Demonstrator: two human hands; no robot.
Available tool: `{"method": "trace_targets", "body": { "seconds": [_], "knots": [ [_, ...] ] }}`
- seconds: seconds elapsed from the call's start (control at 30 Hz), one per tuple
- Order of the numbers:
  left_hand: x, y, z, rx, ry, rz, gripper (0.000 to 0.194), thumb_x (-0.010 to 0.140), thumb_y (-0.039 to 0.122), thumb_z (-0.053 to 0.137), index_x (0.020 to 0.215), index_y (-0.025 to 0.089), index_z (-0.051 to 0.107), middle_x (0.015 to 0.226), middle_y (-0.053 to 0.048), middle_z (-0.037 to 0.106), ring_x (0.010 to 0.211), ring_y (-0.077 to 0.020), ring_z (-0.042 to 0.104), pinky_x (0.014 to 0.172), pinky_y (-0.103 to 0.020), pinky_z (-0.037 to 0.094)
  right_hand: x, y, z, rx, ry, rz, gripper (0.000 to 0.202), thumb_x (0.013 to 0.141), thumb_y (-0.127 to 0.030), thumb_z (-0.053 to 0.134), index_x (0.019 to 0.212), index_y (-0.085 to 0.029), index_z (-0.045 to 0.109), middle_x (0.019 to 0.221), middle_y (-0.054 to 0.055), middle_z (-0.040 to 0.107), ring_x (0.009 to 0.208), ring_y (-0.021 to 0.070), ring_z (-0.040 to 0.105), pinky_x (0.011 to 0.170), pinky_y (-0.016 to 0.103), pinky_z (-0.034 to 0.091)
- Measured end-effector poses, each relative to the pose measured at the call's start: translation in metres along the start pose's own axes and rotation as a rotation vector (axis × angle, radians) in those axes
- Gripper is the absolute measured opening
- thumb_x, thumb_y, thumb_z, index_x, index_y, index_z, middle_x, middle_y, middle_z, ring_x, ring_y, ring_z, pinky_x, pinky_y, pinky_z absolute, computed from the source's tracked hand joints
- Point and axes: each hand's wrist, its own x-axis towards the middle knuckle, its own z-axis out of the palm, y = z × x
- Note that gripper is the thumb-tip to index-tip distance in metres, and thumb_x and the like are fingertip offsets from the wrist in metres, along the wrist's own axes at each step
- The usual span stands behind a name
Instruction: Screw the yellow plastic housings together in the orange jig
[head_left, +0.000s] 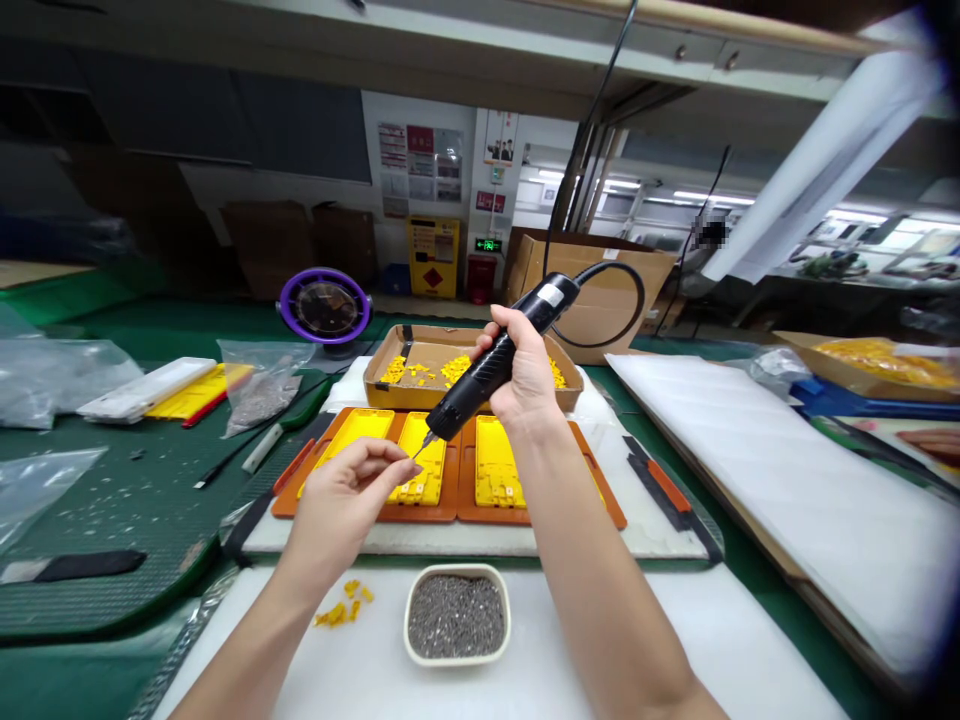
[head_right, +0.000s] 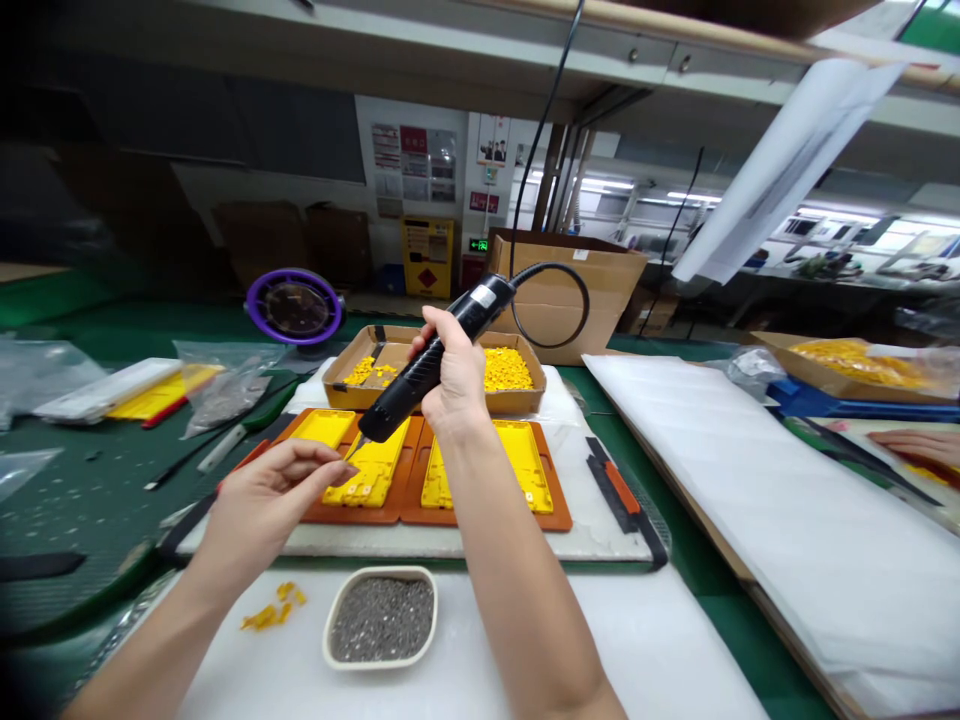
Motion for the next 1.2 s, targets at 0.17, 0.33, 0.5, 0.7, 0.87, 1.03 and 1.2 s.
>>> {"method": "trace_targets", "body": {
  "seconds": [0.17,0.33,0.5,0.7,0.87,1.03,1.2],
  "knots": [
    [0.003,-0.001,0.000,-0.149,0.063,0.020,0.030,0.080,0.044,0.061,0.090,0.016,0.058,0.087,-0.005,0.068,0.080,-0.0181,0.065,0.073,-0.028,0.054,-0.003,-0.001,0.001,-0.022,-0.059,-0.011,0.024,0.059,-0.023,0.073,0.065,-0.016,0.050,0.056,-0.006,0.049,0.048,0.0049,0.046,0.046,0.017,0.042],
    [0.002,0.001,-0.003,0.077,-0.063,0.093,0.030,0.081,0.045,0.057,0.077,0.016,0.062,0.073,-0.002,0.064,0.066,-0.0139,0.059,0.060,-0.021,0.047,-0.007,-0.011,0.000,-0.206,-0.140,-0.111,0.022,0.061,-0.025,0.072,0.066,-0.016,0.053,0.056,-0.005,0.048,0.047,0.0055,0.045,0.046,0.018,0.041],
    [-0.020,0.008,0.012,0.437,-0.722,0.310,0.022,0.086,0.031,0.053,0.074,0.019,0.066,0.069,-0.001,0.063,0.066,-0.0129,0.057,0.060,-0.021,0.041,-0.013,-0.029,-0.019,-0.489,-0.197,-0.274,0.017,0.064,-0.025,0.070,0.070,-0.015,0.058,0.054,-0.005,0.049,0.047,0.0068,0.046,0.047,0.019,0.039],
    [-0.040,0.008,0.032,0.890,-0.864,0.520,0.010,0.079,0.022,0.058,0.084,0.022,0.067,0.078,-0.004,0.063,0.078,-0.0198,0.057,0.069,-0.027,0.040,-0.009,-0.036,-0.050,-0.560,-0.051,-0.367,0.015,0.065,-0.024,0.069,0.070,-0.014,0.058,0.054,-0.004,0.048,0.047,0.0072,0.045,0.047,0.020,0.037],
    [-0.038,0.006,0.031,0.965,-0.923,0.496,0.008,0.081,0.019,0.055,0.076,0.021,0.061,0.080,-0.002,0.060,0.079,-0.0193,0.054,0.069,-0.029,0.037,-0.002,-0.030,-0.053,-0.549,-0.033,-0.315,0.018,0.064,-0.025,0.070,0.072,-0.014,0.059,0.053,-0.003,0.050,0.046,0.0080,0.046,0.046,0.020,0.038],
    [-0.038,0.002,0.028,0.910,-0.934,0.503,0.016,0.087,0.020,0.047,0.078,0.021,0.061,0.080,-0.002,0.058,0.080,-0.0181,0.053,0.071,-0.029,0.035,-0.002,-0.030,-0.055,-0.579,-0.029,-0.294,0.018,0.064,-0.026,0.070,0.070,-0.014,0.058,0.054,-0.003,0.050,0.047,0.0083,0.046,0.045,0.020,0.038],
    [-0.038,0.003,0.028,0.894,-0.928,0.513,0.024,0.089,0.018,0.041,0.079,0.022,0.062,0.078,-0.002,0.057,0.077,-0.0171,0.052,0.068,-0.029,0.034,-0.003,-0.028,-0.056,-0.610,-0.037,-0.291,0.018,0.064,-0.026,0.070,0.071,-0.014,0.058,0.055,-0.003,0.050,0.047,0.0081,0.046,0.047,0.020,0.039]
  ]
}}
